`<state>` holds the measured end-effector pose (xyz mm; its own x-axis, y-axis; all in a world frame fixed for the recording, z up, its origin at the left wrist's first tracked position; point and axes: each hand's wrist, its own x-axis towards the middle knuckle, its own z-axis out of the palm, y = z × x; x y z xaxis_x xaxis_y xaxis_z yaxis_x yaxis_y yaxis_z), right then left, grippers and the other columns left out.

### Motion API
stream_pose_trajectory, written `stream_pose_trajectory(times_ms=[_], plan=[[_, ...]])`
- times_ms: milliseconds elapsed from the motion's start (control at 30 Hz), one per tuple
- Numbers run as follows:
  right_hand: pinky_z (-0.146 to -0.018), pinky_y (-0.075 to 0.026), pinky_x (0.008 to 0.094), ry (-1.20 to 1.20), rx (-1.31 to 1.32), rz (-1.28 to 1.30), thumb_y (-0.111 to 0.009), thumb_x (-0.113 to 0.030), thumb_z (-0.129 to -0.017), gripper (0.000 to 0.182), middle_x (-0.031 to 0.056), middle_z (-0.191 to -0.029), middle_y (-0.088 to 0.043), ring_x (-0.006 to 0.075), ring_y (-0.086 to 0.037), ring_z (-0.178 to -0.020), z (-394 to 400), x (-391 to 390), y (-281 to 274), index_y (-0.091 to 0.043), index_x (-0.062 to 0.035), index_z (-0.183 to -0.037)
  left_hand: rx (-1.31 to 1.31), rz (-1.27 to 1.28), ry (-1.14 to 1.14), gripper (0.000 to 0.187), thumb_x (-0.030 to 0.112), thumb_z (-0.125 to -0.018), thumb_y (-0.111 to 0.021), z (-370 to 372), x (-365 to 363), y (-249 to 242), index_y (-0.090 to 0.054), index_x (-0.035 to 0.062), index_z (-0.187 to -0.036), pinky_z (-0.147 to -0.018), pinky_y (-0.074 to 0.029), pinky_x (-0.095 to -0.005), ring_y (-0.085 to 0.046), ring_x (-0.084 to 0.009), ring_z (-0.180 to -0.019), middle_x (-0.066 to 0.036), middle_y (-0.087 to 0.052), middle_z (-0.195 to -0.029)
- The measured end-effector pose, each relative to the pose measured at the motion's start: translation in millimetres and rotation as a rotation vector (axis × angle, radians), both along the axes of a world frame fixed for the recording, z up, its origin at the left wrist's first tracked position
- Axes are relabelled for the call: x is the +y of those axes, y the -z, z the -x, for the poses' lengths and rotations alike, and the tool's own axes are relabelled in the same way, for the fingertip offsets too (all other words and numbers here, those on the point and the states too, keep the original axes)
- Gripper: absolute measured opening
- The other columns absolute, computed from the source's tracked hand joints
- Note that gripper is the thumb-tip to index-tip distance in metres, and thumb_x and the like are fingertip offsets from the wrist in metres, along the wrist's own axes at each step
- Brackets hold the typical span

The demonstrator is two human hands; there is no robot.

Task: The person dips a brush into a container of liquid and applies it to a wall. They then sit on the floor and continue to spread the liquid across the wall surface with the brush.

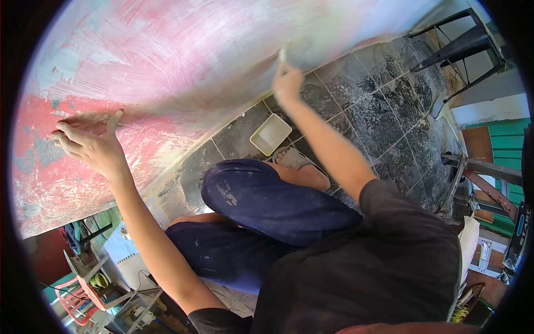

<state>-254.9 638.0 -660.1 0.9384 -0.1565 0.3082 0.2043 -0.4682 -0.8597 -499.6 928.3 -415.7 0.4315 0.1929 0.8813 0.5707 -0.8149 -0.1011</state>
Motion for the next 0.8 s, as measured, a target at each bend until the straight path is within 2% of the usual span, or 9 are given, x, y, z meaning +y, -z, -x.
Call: stream_pose_trajectory(times_ms=[100, 200, 267, 333, 400, 433, 533, 667, 800], plan=[[-0.063, -0.047, 0.0452, -0.245, 0.164, -0.093, -0.058, -0.014, -0.090, 0.023, 0.0257, -0.071, -0.062, 0.0372, -0.064, -0.063, 74, 49, 3, -0.066, 0.0004, -0.073, 0.005, 0.026, 0.006, 0.136, 0.068, -0.060, -0.087, 0, -2, 0, -0.022, -0.0043, -0.156, -0.116, -0.037, -0.0583, -0.019, -0.0524, -0.149, -0.039, -0.022, -0.156], [-0.076, -0.053, 0.0436, -0.769, 0.276, 0.058, -0.068, -0.018, -0.089, 0.015, 0.0233, -0.085, -0.071, 0.0388, -0.070, -0.077, 120, 61, 16, -0.078, -0.0085, -0.094, 0.013, -0.004, -0.026, 0.138, 0.066, -0.059, -0.088, -2, -4, 0, -0.021, -0.0035, -0.157, -0.116, -0.036, -0.0596, -0.021, -0.0522, -0.149, -0.038, -0.021, -0.157], [-0.066, -0.048, 0.0474, -0.847, 0.229, 0.009, -0.063, -0.014, -0.084, 0.019, 0.0194, -0.072, -0.068, 0.0341, -0.065, -0.066, 124, 58, 15, -0.064, -0.0060, -0.066, 0.033, -0.045, -0.042, 0.138, 0.068, -0.059, -0.087, 0, -1, 0, -0.021, -0.0031, -0.157, -0.116, -0.036, -0.0594, -0.021, -0.0515, -0.149, -0.037, -0.021, -0.157], [-0.068, -0.049, 0.0479, -0.771, 0.380, -0.039, -0.065, -0.022, -0.089, 0.022, 0.0157, -0.074, -0.071, 0.0283, -0.067, -0.067, 87, 36, 4, -0.071, -0.0090, -0.073, 0.015, -0.012, -0.020, 0.138, 0.067, -0.059, -0.087, 1, -4, -1, -0.021, -0.0028, -0.157, -0.116, -0.037, -0.0595, -0.021, -0.0516, -0.149, -0.037, -0.020, -0.157], [-0.080, -0.056, 0.0384, -0.638, 0.565, 0.043, -0.076, -0.038, -0.090, 0.038, 0.0112, -0.101, -0.078, 0.0207, -0.072, -0.085, 34, -9, -35, -0.079, -0.0065, -0.110, 0.000, 0.022, 0.005, 0.138, 0.067, -0.059, -0.087, 1, -4, -1, -0.021, -0.0025, -0.157, -0.116, -0.037, -0.0596, -0.020, -0.0518, -0.149, -0.037, -0.020, -0.157], [-0.080, -0.055, 0.0353, -0.541, 0.360, 0.030, -0.077, -0.042, -0.089, 0.042, 0.0124, -0.105, -0.078, 0.0165, -0.070, -0.087, 8, -30, -24, -0.078, -0.0070, -0.113, 0.005, 0.005, 0.001, 0.138, 0.067, -0.059, -0.088, 1, -2, 0, -0.021, -0.0025, -0.157, -0.116, -0.037, -0.0595, -0.020, -0.0520, -0.149, -0.037, -0.021, -0.157], [-0.069, -0.053, 0.0357, -0.163, 0.270, 0.032, -0.069, -0.032, -0.094, 0.031, 0.0073, -0.085, -0.077, 0.0132, -0.067, -0.074, -61, -95, 12, -0.079, -0.0041, -0.103, 0.004, -0.010, 0.002, 0.138, 0.066, -0.058, -0.088, -1, 0, 0, -0.020, -0.0020, -0.157, -0.115, -0.037, -0.0594, -0.020, -0.0519, -0.149, -0.037, -0.021, -0.157], [-0.066, -0.051, 0.0421, 0.109, 0.080, 0.014, -0.060, -0.031, -0.095, 0.037, 0.0167, -0.070, -0.070, 0.0260, -0.067, -0.063, -68, -109, 14, -0.073, 0.0029, -0.089, -0.010, -0.003, 0.014, 0.138, 0.066, -0.057, -0.088, 0, 1, 2, -0.021, -0.0023, -0.157, -0.117, -0.036, -0.0595, -0.018, -0.0515, -0.150, -0.036, -0.020, -0.158], [-0.063, -0.048, 0.0453, -0.156, 0.089, 0.010, -0.061, -0.022, -0.093, 0.030, 0.0241, -0.076, -0.068, 0.0361, -0.068, -0.067, 10, -21, 21, -0.068, 0.0042, -0.080, -0.003, 0.016, -0.001, 0.139, 0.066, -0.057, -0.088, -2, -3, 0, -0.020, -0.0031, -0.157, -0.118, -0.033, -0.0600, -0.016, -0.0514, -0.151, -0.037, -0.020, -0.158]])
